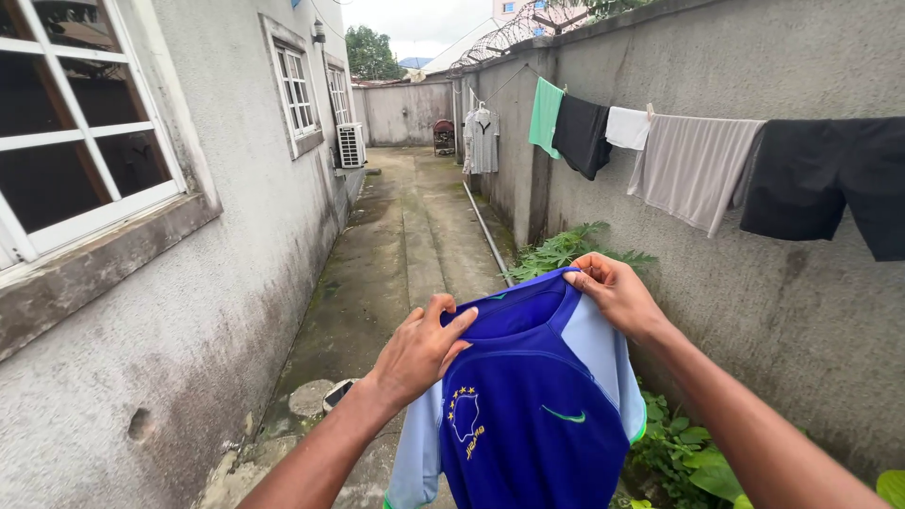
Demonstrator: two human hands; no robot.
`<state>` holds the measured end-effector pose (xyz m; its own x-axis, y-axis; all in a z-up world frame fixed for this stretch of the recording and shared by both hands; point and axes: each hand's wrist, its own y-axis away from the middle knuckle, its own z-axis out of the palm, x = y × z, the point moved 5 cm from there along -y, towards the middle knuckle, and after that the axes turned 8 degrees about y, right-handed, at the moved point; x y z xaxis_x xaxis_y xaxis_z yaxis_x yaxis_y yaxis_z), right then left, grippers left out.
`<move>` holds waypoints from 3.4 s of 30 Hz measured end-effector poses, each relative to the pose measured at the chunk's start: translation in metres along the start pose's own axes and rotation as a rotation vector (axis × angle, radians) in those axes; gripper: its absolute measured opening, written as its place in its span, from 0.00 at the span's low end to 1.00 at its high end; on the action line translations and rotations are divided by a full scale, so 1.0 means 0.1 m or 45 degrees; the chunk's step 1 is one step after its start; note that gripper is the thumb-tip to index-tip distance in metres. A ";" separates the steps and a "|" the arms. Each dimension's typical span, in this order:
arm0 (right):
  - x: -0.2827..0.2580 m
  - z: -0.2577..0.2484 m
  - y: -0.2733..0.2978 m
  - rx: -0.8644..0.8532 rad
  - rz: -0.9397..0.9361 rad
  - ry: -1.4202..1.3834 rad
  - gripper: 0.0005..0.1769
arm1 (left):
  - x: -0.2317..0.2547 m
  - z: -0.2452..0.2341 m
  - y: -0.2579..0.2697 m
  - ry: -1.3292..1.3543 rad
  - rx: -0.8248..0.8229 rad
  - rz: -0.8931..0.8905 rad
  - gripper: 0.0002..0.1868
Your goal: Washing a blue shirt and black shorts in buckets of water and hanging them on a clothesline in an outdoor alley.
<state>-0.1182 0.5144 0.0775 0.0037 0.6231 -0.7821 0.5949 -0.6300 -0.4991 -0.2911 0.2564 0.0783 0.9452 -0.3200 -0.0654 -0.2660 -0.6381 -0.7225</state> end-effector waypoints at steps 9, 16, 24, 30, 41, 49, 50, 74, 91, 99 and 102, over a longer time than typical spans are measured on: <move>0.20 0.29 -0.38 -0.153 -0.037 0.296 0.18 | -1.05 0.56 -0.43 -0.269 -0.225 -0.487 0.10; 0.19 0.58 -0.81 -0.304 -0.172 0.789 0.21 | -1.84 0.79 -0.70 -0.359 -0.264 -0.719 0.05; 0.96 0.69 -1.83 -0.616 -0.267 0.962 0.17 | -2.53 1.06 -1.09 -0.544 -0.300 -0.741 0.05; 1.76 0.79 -2.53 -0.516 0.278 0.165 0.11 | -2.81 1.26 -1.33 -0.509 -0.267 -0.727 0.04; 2.05 0.90 -3.47 -0.057 0.219 0.405 0.09 | -4.22 1.85 -1.47 0.389 0.186 -1.378 0.04; 2.19 0.85 -4.41 0.109 0.177 0.384 0.10 | -4.94 2.12 -1.83 -0.080 0.068 -0.965 0.06; 2.14 0.89 -4.48 0.112 0.185 0.382 0.10 | -5.04 2.21 -1.85 -0.077 0.059 -0.963 0.06; 3.48 1.49 -7.13 0.276 0.194 0.189 0.09 | -7.67 3.31 -2.26 0.567 0.396 -1.351 0.19; 4.55 2.00 -8.58 0.036 0.302 0.122 0.08 | -8.98 3.67 -3.15 0.162 0.485 -1.429 0.19; 5.19 2.38 -9.28 -0.013 0.254 0.245 0.10 | -10.13 4.09 -3.44 0.301 0.541 -1.323 0.19; 5.05 2.47 -9.54 0.048 0.313 0.366 0.10 | -10.55 4.13 -3.57 0.308 0.527 -1.292 0.19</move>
<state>-0.8821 1.3158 0.0666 0.3711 0.5528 -0.7461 0.5185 -0.7899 -0.3274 -1.1153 1.1116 0.1211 0.6146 0.0595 0.7866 0.7326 -0.4129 -0.5411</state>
